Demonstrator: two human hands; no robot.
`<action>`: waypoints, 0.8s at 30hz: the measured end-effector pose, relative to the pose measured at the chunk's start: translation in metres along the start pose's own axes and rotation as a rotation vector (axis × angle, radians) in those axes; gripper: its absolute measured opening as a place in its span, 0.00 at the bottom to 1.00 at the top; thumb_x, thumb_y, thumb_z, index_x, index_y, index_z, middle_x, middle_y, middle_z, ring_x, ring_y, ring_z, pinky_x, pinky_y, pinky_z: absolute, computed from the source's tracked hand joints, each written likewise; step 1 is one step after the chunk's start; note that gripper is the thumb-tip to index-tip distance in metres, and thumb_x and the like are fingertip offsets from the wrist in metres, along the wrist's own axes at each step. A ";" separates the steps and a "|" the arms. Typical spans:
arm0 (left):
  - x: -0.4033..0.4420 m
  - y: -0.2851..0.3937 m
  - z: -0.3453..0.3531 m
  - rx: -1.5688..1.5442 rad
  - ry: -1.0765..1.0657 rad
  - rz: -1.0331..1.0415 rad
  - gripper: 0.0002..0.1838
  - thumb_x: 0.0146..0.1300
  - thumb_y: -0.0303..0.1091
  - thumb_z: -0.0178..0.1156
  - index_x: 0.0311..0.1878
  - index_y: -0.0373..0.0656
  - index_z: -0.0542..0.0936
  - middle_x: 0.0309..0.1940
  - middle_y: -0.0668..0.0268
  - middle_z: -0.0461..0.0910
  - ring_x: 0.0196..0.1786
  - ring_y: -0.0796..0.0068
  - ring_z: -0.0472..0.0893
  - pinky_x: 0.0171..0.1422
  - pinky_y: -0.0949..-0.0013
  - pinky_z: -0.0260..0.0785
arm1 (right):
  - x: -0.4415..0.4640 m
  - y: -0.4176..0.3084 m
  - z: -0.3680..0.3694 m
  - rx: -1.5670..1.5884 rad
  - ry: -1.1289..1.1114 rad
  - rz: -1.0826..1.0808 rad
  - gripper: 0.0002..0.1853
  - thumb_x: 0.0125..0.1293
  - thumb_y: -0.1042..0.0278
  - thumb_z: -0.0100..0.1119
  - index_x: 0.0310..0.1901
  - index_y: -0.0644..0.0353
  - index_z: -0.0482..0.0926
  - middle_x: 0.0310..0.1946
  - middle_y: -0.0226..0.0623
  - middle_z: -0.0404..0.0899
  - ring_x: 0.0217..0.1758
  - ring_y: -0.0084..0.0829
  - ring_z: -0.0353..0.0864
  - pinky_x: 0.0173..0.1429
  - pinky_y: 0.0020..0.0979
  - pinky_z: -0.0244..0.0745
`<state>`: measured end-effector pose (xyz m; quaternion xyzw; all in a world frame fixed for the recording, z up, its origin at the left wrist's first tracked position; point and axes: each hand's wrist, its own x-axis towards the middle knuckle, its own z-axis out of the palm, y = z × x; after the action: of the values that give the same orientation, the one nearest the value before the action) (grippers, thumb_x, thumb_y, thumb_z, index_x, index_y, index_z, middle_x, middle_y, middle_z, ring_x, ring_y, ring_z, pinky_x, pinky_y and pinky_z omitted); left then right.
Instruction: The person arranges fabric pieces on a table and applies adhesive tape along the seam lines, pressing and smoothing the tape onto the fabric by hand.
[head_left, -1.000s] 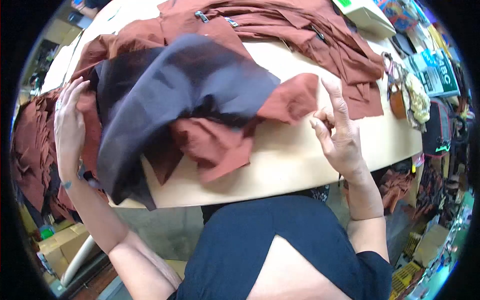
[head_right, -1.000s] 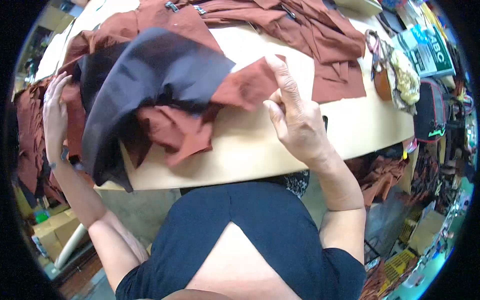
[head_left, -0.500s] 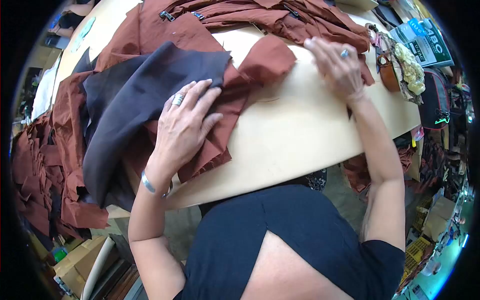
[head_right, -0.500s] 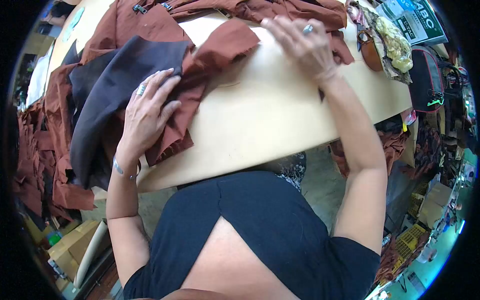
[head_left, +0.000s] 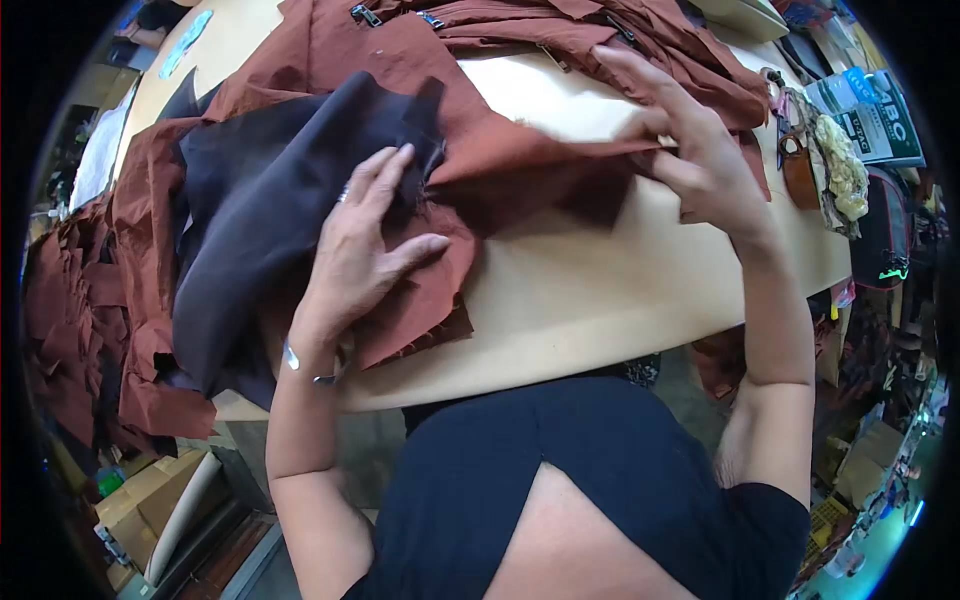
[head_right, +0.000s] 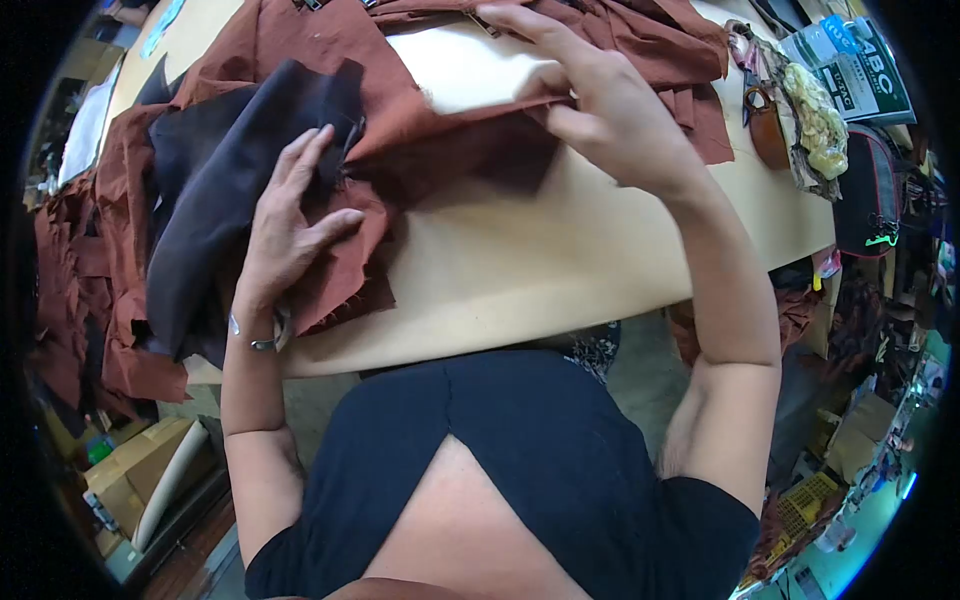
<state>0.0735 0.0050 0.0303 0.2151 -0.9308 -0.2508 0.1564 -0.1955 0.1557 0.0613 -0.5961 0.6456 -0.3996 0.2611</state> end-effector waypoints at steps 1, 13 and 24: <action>0.000 -0.001 -0.002 -0.035 0.000 -0.021 0.42 0.46 0.38 0.71 0.65 0.40 0.65 0.61 0.51 0.66 0.61 0.51 0.69 0.65 0.61 0.61 | -0.008 0.002 0.001 0.203 -0.020 0.045 0.39 0.48 0.88 0.45 0.67 0.57 0.60 0.43 0.36 0.77 0.34 0.24 0.77 0.43 0.28 0.74; -0.006 0.016 -0.003 0.133 0.213 0.212 0.33 0.42 0.32 0.69 0.57 0.42 0.74 0.56 0.57 0.71 0.59 0.58 0.71 0.63 0.61 0.63 | -0.018 0.028 0.002 0.449 -0.092 0.370 0.32 0.51 0.85 0.47 0.63 0.64 0.65 0.66 0.32 0.57 0.32 0.11 0.67 0.42 0.17 0.69; -0.027 0.005 -0.037 -0.550 0.171 -0.221 0.18 0.45 0.10 0.48 0.38 0.35 0.79 0.33 0.56 0.79 0.38 0.65 0.80 0.47 0.73 0.70 | -0.016 0.031 0.005 0.468 -0.292 0.351 0.38 0.48 0.83 0.48 0.67 0.60 0.61 0.68 0.33 0.57 0.67 0.23 0.60 0.59 0.21 0.64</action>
<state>0.1101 0.0073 0.0582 0.2849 -0.7824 -0.4899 0.2581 -0.2061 0.1697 0.0305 -0.4506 0.5850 -0.3965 0.5455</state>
